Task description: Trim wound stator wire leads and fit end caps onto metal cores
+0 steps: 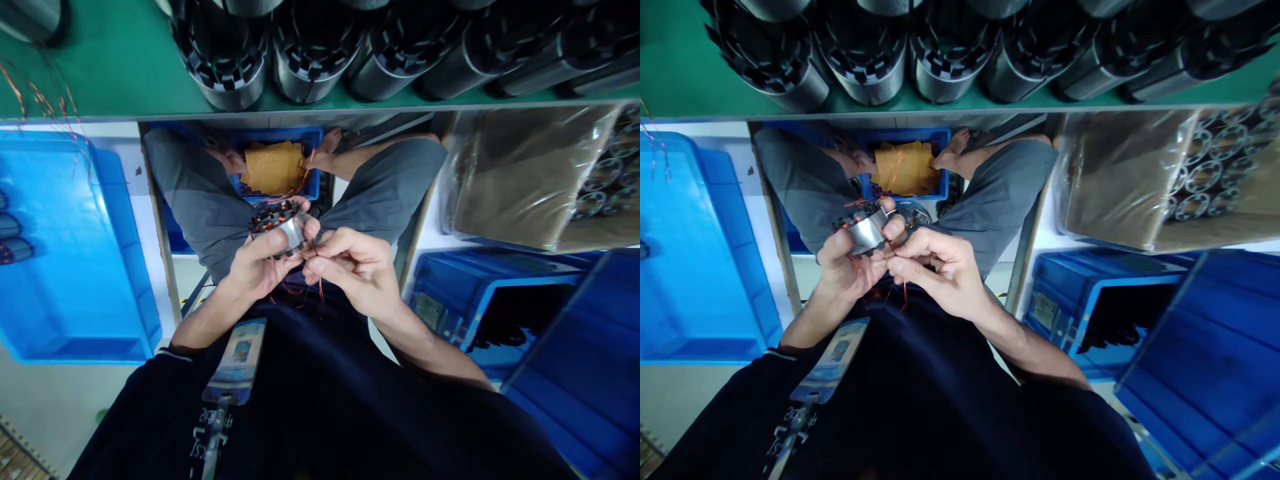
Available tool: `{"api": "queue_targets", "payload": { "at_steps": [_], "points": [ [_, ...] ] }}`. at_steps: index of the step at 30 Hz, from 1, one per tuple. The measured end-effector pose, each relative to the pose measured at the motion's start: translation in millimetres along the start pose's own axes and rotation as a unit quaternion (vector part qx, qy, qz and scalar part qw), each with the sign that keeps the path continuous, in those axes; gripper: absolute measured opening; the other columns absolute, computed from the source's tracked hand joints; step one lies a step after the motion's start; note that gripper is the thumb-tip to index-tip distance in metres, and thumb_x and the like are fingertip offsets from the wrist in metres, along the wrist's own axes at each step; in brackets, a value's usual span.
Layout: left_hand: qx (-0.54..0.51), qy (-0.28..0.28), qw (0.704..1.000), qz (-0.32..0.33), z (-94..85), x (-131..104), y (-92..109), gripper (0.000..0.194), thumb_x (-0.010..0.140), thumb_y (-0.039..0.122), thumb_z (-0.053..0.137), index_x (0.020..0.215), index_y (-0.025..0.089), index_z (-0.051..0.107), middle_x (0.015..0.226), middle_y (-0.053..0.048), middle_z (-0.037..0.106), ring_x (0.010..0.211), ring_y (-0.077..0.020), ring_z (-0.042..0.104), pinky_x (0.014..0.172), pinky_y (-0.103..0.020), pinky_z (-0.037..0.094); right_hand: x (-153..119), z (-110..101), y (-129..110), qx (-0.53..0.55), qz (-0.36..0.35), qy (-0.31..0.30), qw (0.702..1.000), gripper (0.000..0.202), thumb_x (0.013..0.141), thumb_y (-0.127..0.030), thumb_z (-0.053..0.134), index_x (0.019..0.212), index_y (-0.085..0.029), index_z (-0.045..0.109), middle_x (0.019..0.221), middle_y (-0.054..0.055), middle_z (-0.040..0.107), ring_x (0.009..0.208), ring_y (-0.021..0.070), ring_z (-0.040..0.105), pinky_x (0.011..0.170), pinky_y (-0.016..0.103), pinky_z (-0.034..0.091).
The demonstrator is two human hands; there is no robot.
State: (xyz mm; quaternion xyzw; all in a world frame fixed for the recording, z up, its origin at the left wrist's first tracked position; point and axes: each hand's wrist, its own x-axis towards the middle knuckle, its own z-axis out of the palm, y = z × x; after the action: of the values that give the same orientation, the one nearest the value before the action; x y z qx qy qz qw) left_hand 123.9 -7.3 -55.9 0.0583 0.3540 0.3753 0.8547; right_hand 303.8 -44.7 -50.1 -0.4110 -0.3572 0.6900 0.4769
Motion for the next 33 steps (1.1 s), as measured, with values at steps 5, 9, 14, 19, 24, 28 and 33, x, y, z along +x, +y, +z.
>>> {"api": "queue_targets", "payload": {
  "at_steps": [5, 9, 14, 19, 24, 28, 33],
  "points": [
    [0.018, -0.022, 0.998, 0.057, -0.3, 5, -4, 0.074, 0.062, 0.056, 0.110, 0.120, 0.029, 0.072, 0.091, 0.002, 0.067, 0.062, -0.0114, 0.048, 0.059, -0.032, 0.054, 12, -6, -20, -0.081, -0.115, -0.050, 0.989, 0.020, 0.099, -0.011, 0.097, 0.110, -0.026, 0.090, 0.101, 0.002, 0.086, 0.094, 0.0168, 0.085, 0.091, 0.031, 0.070],
    [0.083, 0.015, 0.995, 0.050, -9.0, 0, 1, 0.066, 0.077, 0.070, 0.106, 0.113, 0.026, 0.074, 0.096, -0.003, 0.076, 0.079, -0.0229, 0.074, 0.074, -0.040, 0.066, 14, -2, -27, -0.065, -0.089, -0.059, 0.992, 0.021, 0.097, -0.012, 0.100, 0.108, -0.025, 0.087, 0.096, -0.001, 0.083, 0.086, 0.0139, 0.079, 0.085, 0.027, 0.066],
    [0.116, 0.046, 0.991, 0.044, -37.3, -5, 7, 0.065, 0.088, 0.068, 0.103, 0.128, 0.025, 0.077, 0.111, -0.009, 0.085, 0.095, -0.0285, 0.084, 0.078, -0.040, 0.067, 14, 2, -18, -0.075, -0.011, -0.010, 0.997, 0.021, 0.099, -0.024, 0.103, 0.097, -0.025, 0.082, 0.088, -0.004, 0.072, 0.073, 0.0105, 0.064, 0.068, 0.023, 0.054],
    [0.168, -0.007, 0.973, 0.160, -50.9, -7, 2, 0.073, 0.076, 0.052, 0.115, 0.134, 0.030, 0.076, 0.111, -0.004, 0.081, 0.086, -0.0193, 0.076, 0.075, -0.033, 0.063, 4, -1, 4, -0.163, 0.000, -0.106, 0.981, 0.012, 0.110, -0.030, 0.091, 0.103, -0.024, 0.084, 0.091, -0.001, 0.083, 0.077, 0.0122, 0.074, 0.075, 0.025, 0.057],
    [0.373, -0.069, 0.862, 0.337, -35.5, -2, 3, 0.063, 0.077, 0.044, 0.118, 0.123, 0.028, 0.077, 0.111, -0.003, 0.079, 0.101, -0.0240, 0.081, 0.097, -0.040, 0.071, 11, -39, 19, -0.263, 0.062, -0.135, 0.953, 0.035, 0.109, -0.049, 0.090, 0.088, -0.022, 0.082, 0.080, 0.001, 0.083, 0.070, 0.0141, 0.072, 0.068, 0.026, 0.053],
    [0.393, -0.145, 0.858, 0.299, -26.2, -13, 9, 0.085, 0.072, 0.039, 0.121, 0.141, 0.027, 0.073, 0.122, -0.008, 0.082, 0.105, -0.0286, 0.085, 0.096, -0.043, 0.074, 28, -68, -16, -0.214, 0.108, -0.104, 0.965, 0.042, 0.114, -0.060, 0.084, 0.098, -0.022, 0.087, 0.087, 0.004, 0.088, 0.074, 0.0157, 0.081, 0.068, 0.024, 0.063],
    [0.402, -0.178, 0.881, 0.174, -19.8, -34, 17, 0.086, 0.089, 0.033, 0.109, 0.160, 0.035, 0.060, 0.131, -0.007, 0.085, 0.107, -0.0304, 0.089, 0.091, -0.041, 0.073, 38, -46, -80, -0.107, 0.131, -0.209, 0.963, 0.025, 0.101, -0.039, 0.104, 0.110, -0.021, 0.090, 0.100, 0.004, 0.093, 0.081, 0.0169, 0.087, 0.073, 0.025, 0.071]
  ]
}}
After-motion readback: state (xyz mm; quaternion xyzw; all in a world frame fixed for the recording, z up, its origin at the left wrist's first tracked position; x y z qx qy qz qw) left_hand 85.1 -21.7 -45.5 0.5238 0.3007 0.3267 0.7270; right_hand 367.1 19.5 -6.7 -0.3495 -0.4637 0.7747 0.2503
